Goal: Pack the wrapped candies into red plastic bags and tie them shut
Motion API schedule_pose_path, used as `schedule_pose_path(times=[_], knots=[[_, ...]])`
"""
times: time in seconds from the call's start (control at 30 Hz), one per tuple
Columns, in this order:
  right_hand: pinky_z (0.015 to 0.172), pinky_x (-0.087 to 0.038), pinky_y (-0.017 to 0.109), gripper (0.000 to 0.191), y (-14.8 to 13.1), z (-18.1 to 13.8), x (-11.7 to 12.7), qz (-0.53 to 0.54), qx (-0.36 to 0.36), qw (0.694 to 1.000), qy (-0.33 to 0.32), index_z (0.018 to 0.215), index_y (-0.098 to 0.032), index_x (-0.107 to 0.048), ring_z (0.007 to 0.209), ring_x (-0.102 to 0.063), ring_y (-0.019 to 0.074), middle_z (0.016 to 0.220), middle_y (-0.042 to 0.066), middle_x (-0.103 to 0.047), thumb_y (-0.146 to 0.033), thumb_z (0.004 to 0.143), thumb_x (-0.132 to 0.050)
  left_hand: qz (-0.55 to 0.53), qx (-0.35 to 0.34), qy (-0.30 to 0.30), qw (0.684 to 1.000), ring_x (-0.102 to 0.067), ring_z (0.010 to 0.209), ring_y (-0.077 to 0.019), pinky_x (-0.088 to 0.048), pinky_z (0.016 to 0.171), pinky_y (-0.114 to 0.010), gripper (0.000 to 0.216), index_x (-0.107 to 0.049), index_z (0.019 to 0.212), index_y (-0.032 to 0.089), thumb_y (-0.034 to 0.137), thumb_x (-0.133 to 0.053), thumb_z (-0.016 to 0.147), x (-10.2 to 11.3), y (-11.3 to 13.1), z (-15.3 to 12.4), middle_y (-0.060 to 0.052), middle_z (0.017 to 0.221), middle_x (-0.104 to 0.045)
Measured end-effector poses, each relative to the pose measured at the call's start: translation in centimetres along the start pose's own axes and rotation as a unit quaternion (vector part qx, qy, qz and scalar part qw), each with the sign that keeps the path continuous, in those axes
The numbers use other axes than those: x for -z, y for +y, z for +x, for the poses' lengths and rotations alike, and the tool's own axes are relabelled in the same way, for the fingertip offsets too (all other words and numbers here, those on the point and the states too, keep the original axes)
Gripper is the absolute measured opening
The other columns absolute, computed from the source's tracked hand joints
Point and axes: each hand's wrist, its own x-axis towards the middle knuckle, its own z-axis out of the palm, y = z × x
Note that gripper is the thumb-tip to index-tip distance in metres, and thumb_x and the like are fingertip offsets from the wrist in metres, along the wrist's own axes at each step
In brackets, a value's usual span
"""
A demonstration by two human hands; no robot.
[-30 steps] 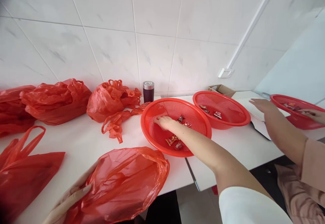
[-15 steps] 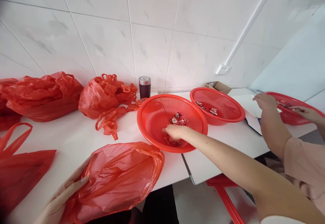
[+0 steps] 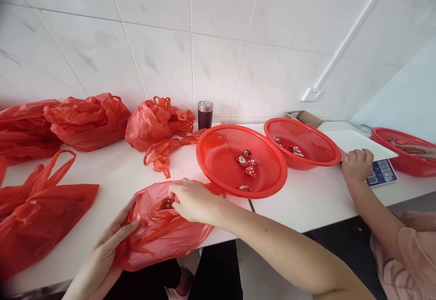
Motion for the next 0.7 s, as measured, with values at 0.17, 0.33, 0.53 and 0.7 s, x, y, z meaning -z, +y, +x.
schedule_pose_path(times=[0.17,0.33,0.53,0.7], knots=[[0.078,-0.047,0.029,0.019,1.2,1.1,0.4,0.018,-0.005,0.999,0.035,0.104,-0.019,-0.064,0.086,-0.064,0.0167,0.097,0.007,-0.068,-0.018,0.092,-0.050,0.025,-0.038,-0.019,0.999,-0.054,0.125,-0.0282,-0.056,0.086,-0.025,0.080,-0.041,0.144,0.035,0.030,-0.076,0.072,0.4,-0.1,-0.2,-0.004,0.146,-0.049],[0.082,-0.048,0.028,0.030,6.7,0.4,7.5,-0.035,-0.151,0.986,0.057,0.124,-0.026,-0.055,0.100,-0.064,0.0174,0.118,0.007,-0.064,-0.030,0.094,-0.049,0.088,-0.084,-0.020,0.992,-0.050,0.129,-0.0272,-0.054,0.090,-0.025,0.082,-0.035,0.146,0.040,0.039,-0.074,0.074,1.0,-0.2,-0.5,-0.001,0.150,-0.044],[0.098,-0.041,0.052,0.118,17.4,-1.7,11.3,-0.120,-0.377,0.916,-0.061,0.151,-0.022,-0.027,0.131,-0.040,0.0452,0.153,0.024,-0.024,-0.037,0.051,-0.089,0.182,-0.103,0.018,0.978,-0.042,0.135,-0.0312,-0.043,0.106,-0.039,0.075,-0.038,0.143,0.045,0.051,-0.069,0.075,2.2,-0.1,-1.0,0.003,0.149,-0.046],[0.092,-0.048,0.043,0.125,21.0,-1.4,10.0,-0.078,-0.398,0.909,-0.098,0.151,-0.029,-0.022,0.129,-0.044,0.0392,0.153,0.020,-0.026,-0.048,0.047,-0.088,0.178,-0.076,0.058,0.979,-0.036,0.137,-0.0369,-0.050,0.097,-0.046,0.075,-0.035,0.144,0.047,0.062,-0.062,0.075,4.3,-1.4,-0.3,0.003,0.153,-0.038]])
